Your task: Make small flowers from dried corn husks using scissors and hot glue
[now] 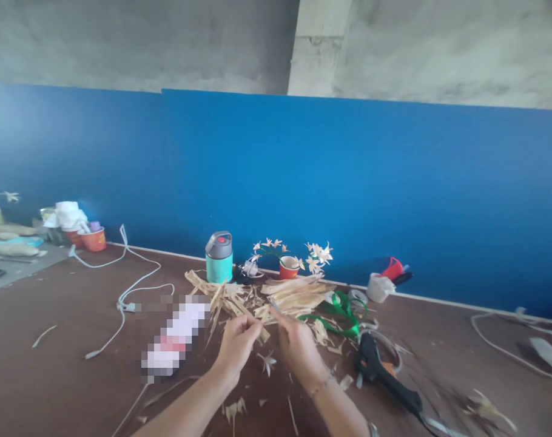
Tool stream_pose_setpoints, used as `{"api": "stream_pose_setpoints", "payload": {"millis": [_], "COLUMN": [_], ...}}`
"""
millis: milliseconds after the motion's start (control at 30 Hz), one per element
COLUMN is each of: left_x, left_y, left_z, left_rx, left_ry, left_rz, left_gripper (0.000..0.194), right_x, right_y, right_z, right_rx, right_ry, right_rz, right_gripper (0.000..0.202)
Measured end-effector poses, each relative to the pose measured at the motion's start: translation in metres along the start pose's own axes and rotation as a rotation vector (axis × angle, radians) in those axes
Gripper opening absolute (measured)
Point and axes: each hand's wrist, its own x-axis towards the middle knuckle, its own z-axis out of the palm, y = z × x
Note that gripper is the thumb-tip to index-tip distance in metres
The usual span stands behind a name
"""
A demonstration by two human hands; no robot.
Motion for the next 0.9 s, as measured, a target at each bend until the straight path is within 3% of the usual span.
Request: {"api": "stream_pose_setpoints", "payload": {"millis": [167,300,367,500,633,767,900], "left_x": [0.013,0.025,0.029,0.035,0.038,0.038,0.039], "left_y": [0.003,-0.005,-0.010,-0.020,-0.020,-0.015,-0.013], "left_z": [-0.016,-0.027,-0.029,-0.030,-0.032,-0.034,-0.036], "left_rx": [0.072,0.237,0.285,0.304,0.243,0.222,0.259], "left_ry": [0.013,-0.049,-0.050,-0.030,-0.024,-0.034,-0.037], "left_rz": [0.081,0.124,0.154,0.225,0.271,0.241,0.247], "left_gripper": [0.023,0.021,0.020,0.017,0.017,0.018,0.018], "right_x": [0.005,0.004,0.003,0.004,0.016,0.034,0.038], "right_y": [0.030,0.031,0.021,-0.003,-0.012,-0.009,-0.004], "right_z": [-0.018,-0.023,-0.019,0.000,0.018,0.022,0.026], "right_rx": [-0.406,-0.603,-0.542,-0.224,-0.182,-0.191,-0.164], "right_ry": [0.167,0.199,0.183,-0.011,-0.181,-0.186,-0.211], "right_rz": [0.188,0.245,0.178,0.118,0.185,0.218,0.207], "right_gripper": [0.057,0.049,0.033,0.016,0.026,0.034,0.026]}}
